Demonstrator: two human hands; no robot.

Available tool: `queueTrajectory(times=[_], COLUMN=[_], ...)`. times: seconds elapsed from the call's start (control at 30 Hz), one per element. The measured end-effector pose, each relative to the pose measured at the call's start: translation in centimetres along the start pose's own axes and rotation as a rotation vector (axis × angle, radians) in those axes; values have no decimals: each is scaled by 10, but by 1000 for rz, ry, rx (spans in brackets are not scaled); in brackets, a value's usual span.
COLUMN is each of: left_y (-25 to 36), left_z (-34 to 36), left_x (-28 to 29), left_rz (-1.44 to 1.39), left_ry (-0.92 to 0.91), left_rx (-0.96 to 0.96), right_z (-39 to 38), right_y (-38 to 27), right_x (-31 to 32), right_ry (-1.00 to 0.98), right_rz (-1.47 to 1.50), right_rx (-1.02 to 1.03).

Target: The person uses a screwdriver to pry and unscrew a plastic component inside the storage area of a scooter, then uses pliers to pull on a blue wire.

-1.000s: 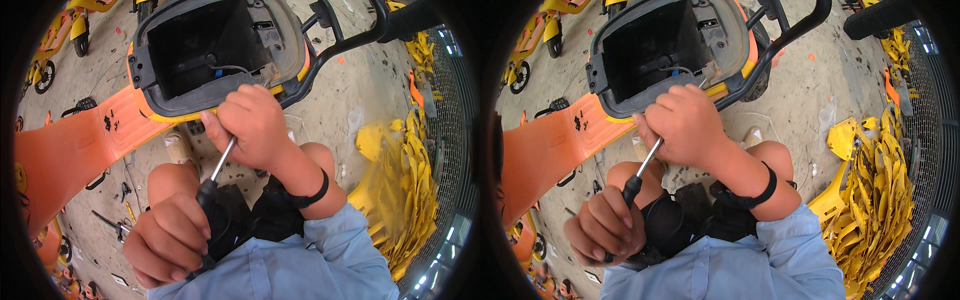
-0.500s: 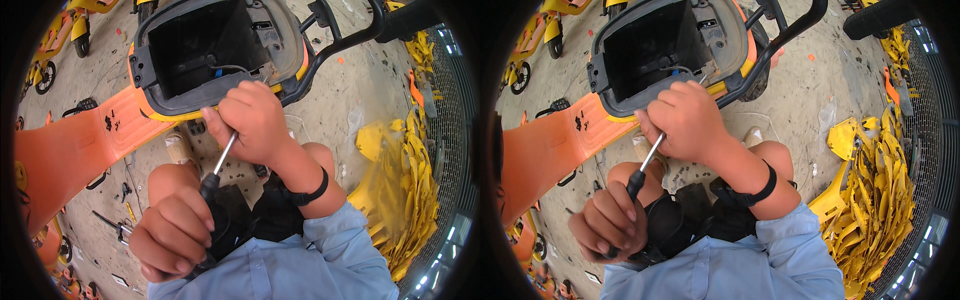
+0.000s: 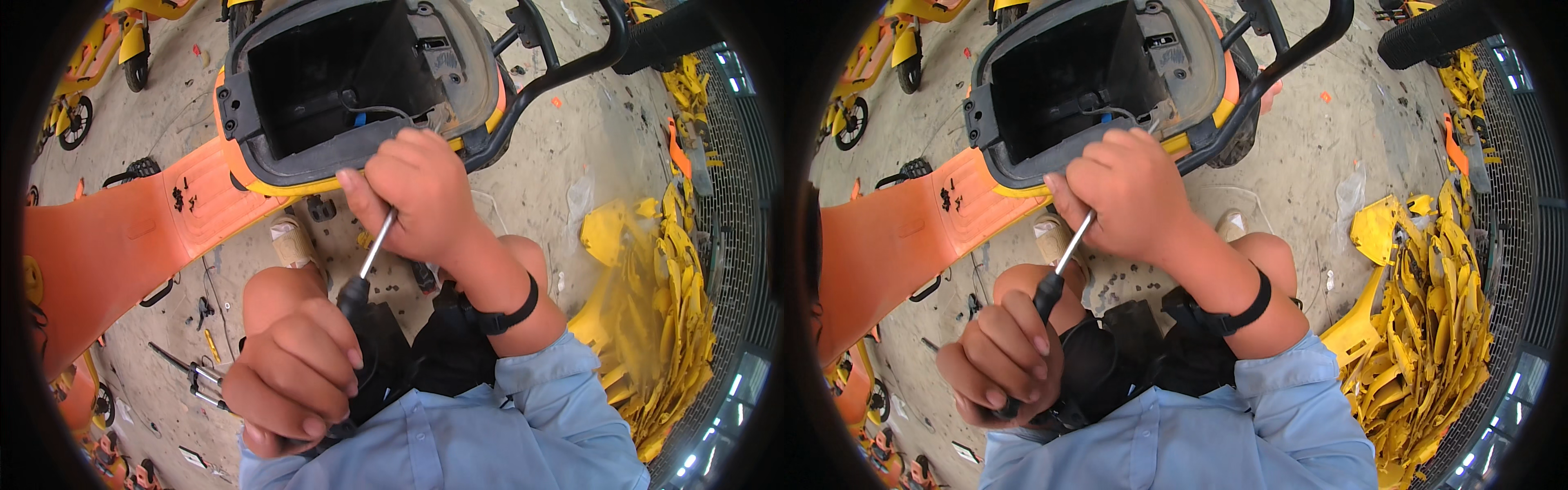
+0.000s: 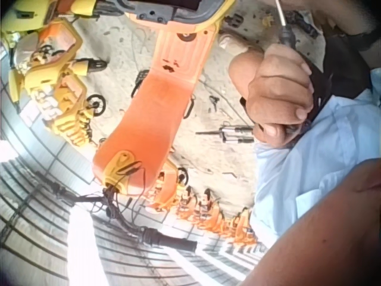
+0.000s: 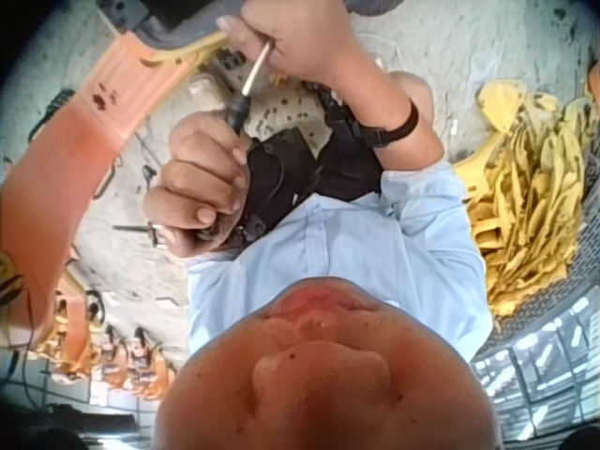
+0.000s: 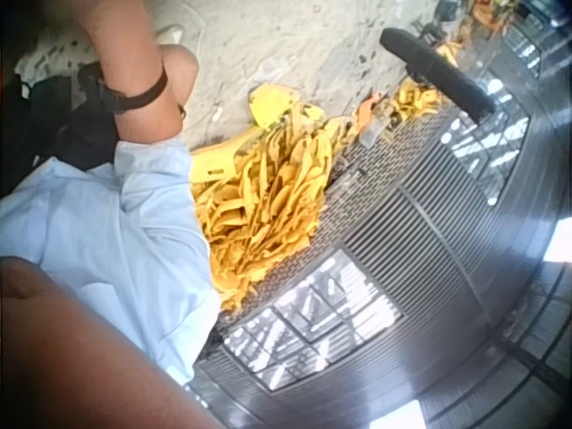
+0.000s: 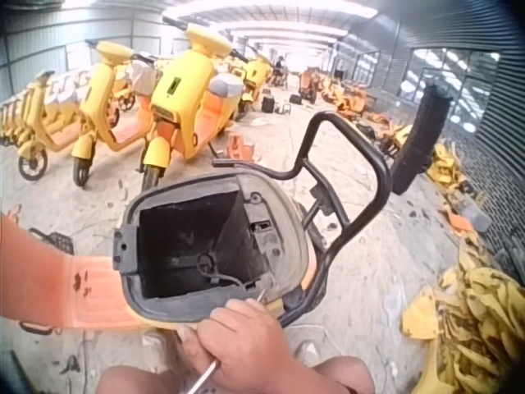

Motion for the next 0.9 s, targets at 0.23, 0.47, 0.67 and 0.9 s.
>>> queueTrajectory(times=[0.23,0.47,0.67,0.9], left_y=[2,-6,4,-3], left_z=[-4,-11,-11,-2], left_x=[-1,-7,-10,-13], left_rz=[2,40,-7,-5], left_ry=[-186,-111,-121,-291], left_rx=[-33,-33,-87,-95], right_z=[1,-3,-1,-2], right_y=[4,6,-2,5], right_x=[-2,0,1,1], right_ry=[2,-33,-18,-25], right_rz=[30,16,79,30], right_rx=[9,40,11,24])
Point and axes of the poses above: each hand's wrist, its own z-axis towards the middle knuckle, its own x-axis out of the back of the hand, y = z × x, the point moved 9 cm from there along z, towards the middle knuckle, and after that the axes turned 6 degrees about x, right-handed, at the moved point
